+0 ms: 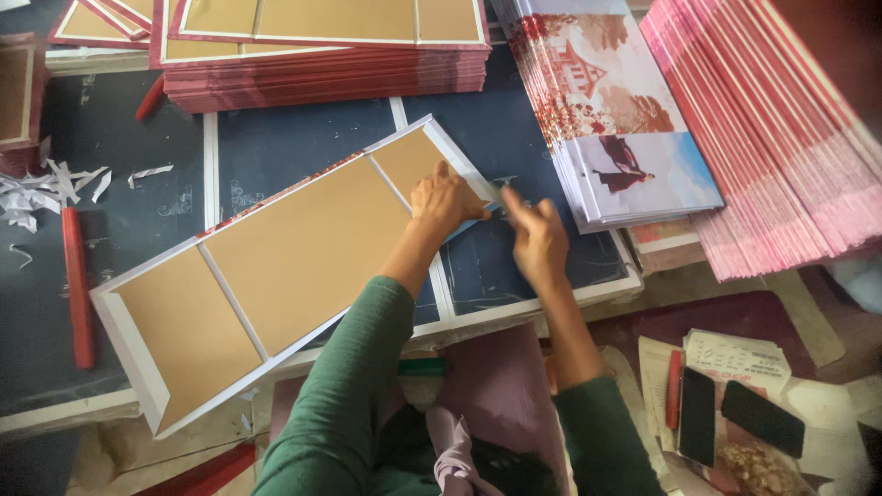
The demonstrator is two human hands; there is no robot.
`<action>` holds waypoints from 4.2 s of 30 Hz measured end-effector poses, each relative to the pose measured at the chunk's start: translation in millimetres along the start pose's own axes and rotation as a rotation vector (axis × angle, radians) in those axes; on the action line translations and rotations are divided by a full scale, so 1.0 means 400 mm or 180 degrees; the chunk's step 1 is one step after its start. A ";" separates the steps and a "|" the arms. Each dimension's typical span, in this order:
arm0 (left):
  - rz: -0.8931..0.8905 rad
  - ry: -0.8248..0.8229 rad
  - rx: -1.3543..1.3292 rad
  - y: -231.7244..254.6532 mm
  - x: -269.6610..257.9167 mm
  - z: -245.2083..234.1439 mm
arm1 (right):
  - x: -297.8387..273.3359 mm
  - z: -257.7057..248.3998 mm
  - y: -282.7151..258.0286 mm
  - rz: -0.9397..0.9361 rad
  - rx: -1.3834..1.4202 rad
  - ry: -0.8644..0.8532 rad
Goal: The person assembles printed cards by applying glue to the edges of a brown cardboard backing and attaching a printed image sheet. They smooth the surfaces to ensure adhesion and repeat the process for multiple cards.
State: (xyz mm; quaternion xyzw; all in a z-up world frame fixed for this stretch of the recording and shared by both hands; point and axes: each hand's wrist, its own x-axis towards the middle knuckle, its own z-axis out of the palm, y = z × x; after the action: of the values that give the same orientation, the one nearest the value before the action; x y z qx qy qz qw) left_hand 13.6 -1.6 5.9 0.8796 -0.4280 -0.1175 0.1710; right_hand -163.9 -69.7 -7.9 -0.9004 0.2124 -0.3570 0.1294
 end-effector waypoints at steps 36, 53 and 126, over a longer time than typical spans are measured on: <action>0.0655 -0.1045 0.0638 -0.244 -0.228 -0.133 | 0.028 0.113 0.038 0.0005 -0.0448 -0.0250; 0.0629 -0.1058 0.0684 -0.358 -0.340 -0.194 | -0.155 0.101 -0.372 -0.0121 -0.0534 -0.0723; -0.0092 -0.1328 0.0447 -0.756 -0.807 -0.431 | -0.237 0.194 -0.835 -0.1401 0.0237 -0.0836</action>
State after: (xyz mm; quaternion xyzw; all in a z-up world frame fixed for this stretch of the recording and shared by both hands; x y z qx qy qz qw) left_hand 94.3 462.7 61.5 0.8521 -0.4486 -0.2693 0.0154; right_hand -75.1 274.1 9.6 -0.9582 -0.0206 -0.2641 0.1081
